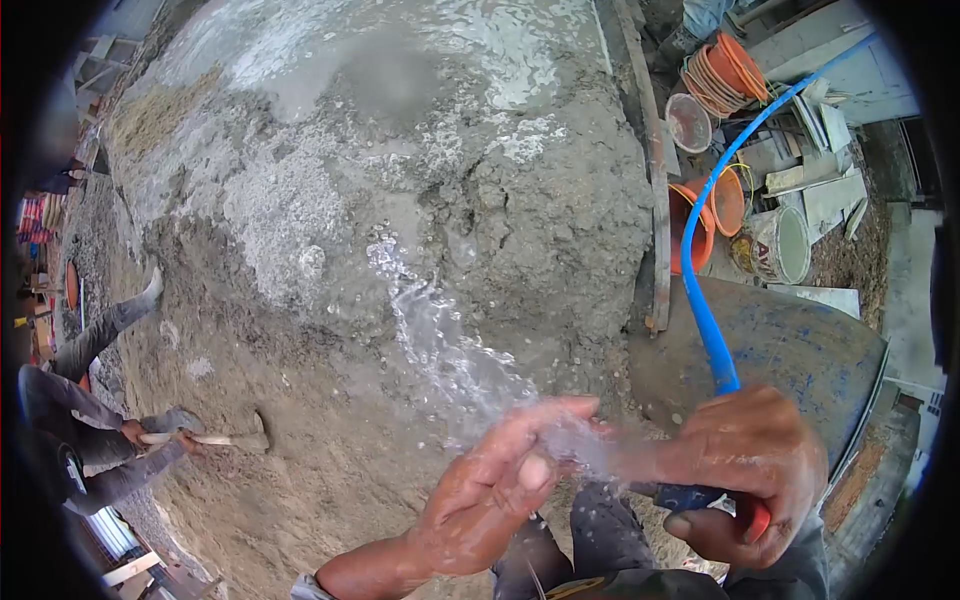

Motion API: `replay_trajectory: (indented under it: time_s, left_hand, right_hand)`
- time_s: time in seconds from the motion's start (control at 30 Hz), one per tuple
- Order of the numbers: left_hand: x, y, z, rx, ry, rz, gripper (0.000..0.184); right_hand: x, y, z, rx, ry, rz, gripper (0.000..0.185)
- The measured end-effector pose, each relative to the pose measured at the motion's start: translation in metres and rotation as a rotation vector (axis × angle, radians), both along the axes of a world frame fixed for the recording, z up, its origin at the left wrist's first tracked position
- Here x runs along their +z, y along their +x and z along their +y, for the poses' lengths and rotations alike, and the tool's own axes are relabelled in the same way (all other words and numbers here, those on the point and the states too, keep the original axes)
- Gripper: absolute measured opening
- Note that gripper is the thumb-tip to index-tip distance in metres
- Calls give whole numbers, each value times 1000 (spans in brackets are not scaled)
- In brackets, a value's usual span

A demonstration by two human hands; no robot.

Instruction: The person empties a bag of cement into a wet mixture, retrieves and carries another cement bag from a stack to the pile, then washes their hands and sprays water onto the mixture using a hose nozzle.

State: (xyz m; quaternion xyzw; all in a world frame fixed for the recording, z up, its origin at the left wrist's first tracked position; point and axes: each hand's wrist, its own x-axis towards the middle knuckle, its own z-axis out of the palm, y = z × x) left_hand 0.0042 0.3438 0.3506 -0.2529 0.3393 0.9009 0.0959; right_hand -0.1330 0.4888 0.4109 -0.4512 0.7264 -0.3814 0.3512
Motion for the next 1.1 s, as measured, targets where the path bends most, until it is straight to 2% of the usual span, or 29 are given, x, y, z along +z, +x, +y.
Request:
replay_trajectory:
  time_s: [0.03, 0.1, 0.17, 0.2, 0.23, 0.33, 0.37, 0.43, 0.5, 0.53, 0.57, 0.67, 0.73, 0.9, 1.03, 1.1]
  left_hand:
    - [10, -4, 4, 47, 94, -29, 37]
    - [26, -7, 12, 117, 72, 43, 43]
    - [32, -5, 19, 127, -98, 246, 55]
    - [31, -4, 20, 127, -150, 345, 60]
    - [22, -2, 15, 105, -144, 442, 61]
    - [-13, -7, 16, 96, -484, 723, 51]
    - [-15, -6, 14, 32, -551, 631, 45]
    - [-10, 1, 1, -86, -720, 420, 32]
    - [2, 6, -13, -195, -891, 218, 19]
    - [-14, 9, -11, -214, -857, -13, 18]
    - [-33, 16, -5, -238, -794, -251, 16]
    - [-40, 38, 9, 35, -821, -73, 20]
    - [-19, 44, 0, -8, -666, 86, 24]
    - [56, 30, 8, 83, -154, 311, 28]
    - [75, 13, 7, 45, -116, 761, 43]
    - [68, 35, 22, 35, 291, 658, 42]
  right_hand:
    - [13, -3, 0, 31, 17, -16, 35]
    - [25, -3, 0, 24, -23, -88, 28]
    - [28, 4, 0, -68, -134, -194, 18]
    - [28, 4, 2, -56, -130, -206, 21]
    - [28, 4, 3, -42, -131, -220, 24]
    - [24, 8, 9, -34, -186, -202, 28]
    - [21, 9, 11, -31, -214, -192, 29]
    - [8, 0, 17, 140, -55, -211, 39]
    - [-10, 3, 7, 140, 117, -257, 44]
    - [-23, 10, -5, 53, 242, -306, 41]
    - [-43, 20, -10, 43, 315, -224, 34]
    - [-132, 52, -5, -78, 441, 110, 29]
    - [-166, 58, 2, -192, 485, 168, 29]
    - [-176, 53, 7, -475, 400, 304, 29]
    - [-152, 22, 3, -648, 370, 365, 28]
    - [-147, 4, 4, -703, 261, 416, 27]
